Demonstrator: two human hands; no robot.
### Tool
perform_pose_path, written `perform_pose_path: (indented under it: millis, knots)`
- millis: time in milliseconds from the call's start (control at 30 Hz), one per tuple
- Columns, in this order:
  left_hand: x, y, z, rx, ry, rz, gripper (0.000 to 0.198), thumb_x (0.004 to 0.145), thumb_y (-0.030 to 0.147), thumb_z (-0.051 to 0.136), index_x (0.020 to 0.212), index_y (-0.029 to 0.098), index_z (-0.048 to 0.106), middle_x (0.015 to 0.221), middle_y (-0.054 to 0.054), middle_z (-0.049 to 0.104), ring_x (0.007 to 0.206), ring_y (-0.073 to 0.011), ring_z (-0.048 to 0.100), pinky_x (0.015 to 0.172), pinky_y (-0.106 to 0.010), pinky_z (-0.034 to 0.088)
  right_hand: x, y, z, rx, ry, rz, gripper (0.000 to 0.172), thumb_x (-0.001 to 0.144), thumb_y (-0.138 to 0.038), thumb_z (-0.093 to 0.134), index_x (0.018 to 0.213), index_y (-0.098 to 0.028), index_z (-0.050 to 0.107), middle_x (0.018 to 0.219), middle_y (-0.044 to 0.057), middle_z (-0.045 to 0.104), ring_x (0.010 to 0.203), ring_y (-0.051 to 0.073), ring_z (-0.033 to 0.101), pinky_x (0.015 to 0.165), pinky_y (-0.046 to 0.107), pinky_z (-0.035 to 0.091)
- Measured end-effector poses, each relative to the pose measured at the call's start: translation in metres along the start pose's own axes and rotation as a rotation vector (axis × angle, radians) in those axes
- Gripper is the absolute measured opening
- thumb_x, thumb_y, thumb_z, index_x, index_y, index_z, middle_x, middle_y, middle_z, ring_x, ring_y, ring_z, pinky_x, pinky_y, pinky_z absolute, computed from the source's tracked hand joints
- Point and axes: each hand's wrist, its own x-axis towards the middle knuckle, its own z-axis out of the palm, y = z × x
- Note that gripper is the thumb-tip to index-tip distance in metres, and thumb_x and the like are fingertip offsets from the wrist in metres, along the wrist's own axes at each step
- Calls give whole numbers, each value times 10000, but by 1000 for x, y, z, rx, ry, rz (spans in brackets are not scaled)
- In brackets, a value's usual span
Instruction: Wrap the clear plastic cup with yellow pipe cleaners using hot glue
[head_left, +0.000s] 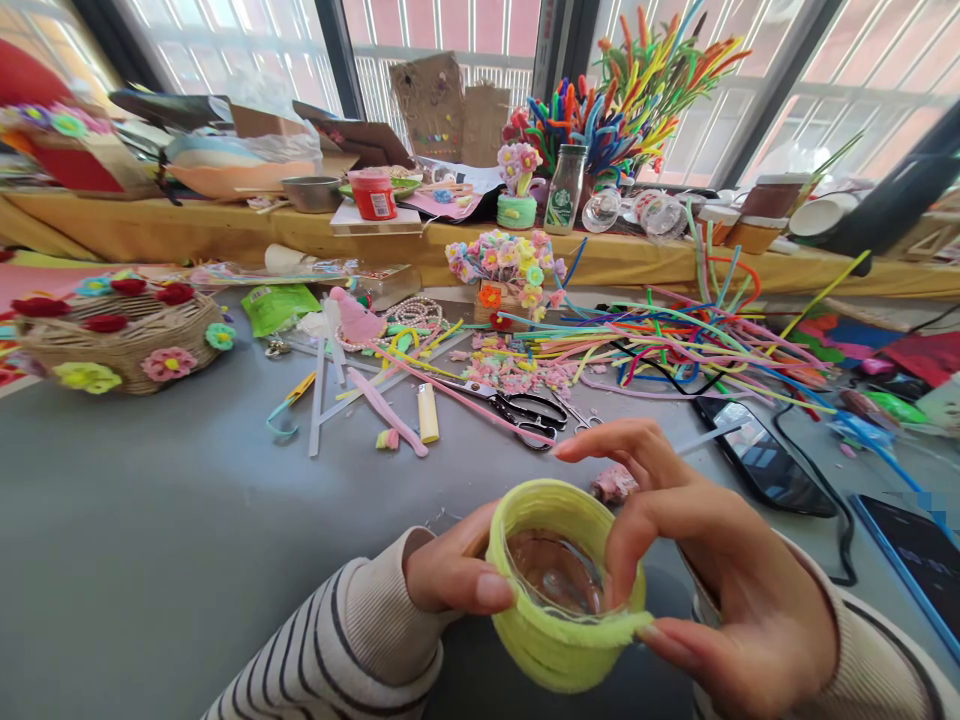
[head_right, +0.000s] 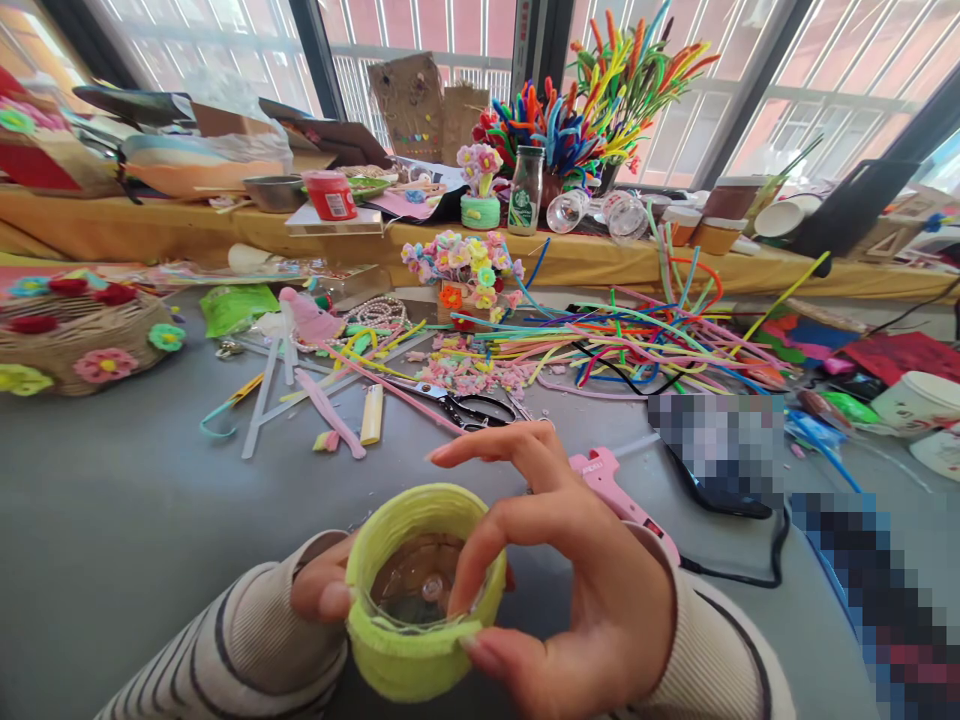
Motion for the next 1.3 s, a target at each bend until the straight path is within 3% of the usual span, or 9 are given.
perform_pose_path:
  millis: [267, 633, 1067, 1300]
  knots:
    - [-3, -5, -3, -2, -21, -21, 760, 672, 524, 579, 1300, 125, 425, 1177, -200, 585, 1079, -371, 549, 851, -458, 430, -1, -2, 1, 35, 6, 41, 96, 680, -310, 661, 684, -220, 628, 1242, 17, 477, 1180, 249, 412, 980, 370, 330]
    - [-1, -2, 0, 2, -20, 5, 726, 681, 531, 567, 1281, 139, 453, 1194, -195, 575, 1070, -368, 552, 851, -461, 424, 0, -2, 2, 54, 2, 50, 114, 682, -318, 645, 677, -212, 604, 1239, 42, 486, 1180, 265, 422, 980, 390, 333]
    - [6, -4, 5, -181, 187, 13, 614, 691, 502, 568, 1187, 141, 558, 1142, -156, 628, 1080, -360, 556, 924, -490, 390, 5, 17, 8, 304, 26, 126, 161, 730, -329, 598, 671, -200, 524, 1233, 70, 492, 1228, 255, 391, 1014, 436, 298]
    - [3, -7, -2, -299, 206, 28, 509, 821, 484, 462, 1222, 177, 524, 1171, -119, 616, 1022, -266, 606, 885, -422, 444, 5, 29, 15, 336, 159, 187, 211, 742, -383, 592, 667, -199, 520, 1276, 69, 467, 1207, 258, 406, 1005, 451, 296]
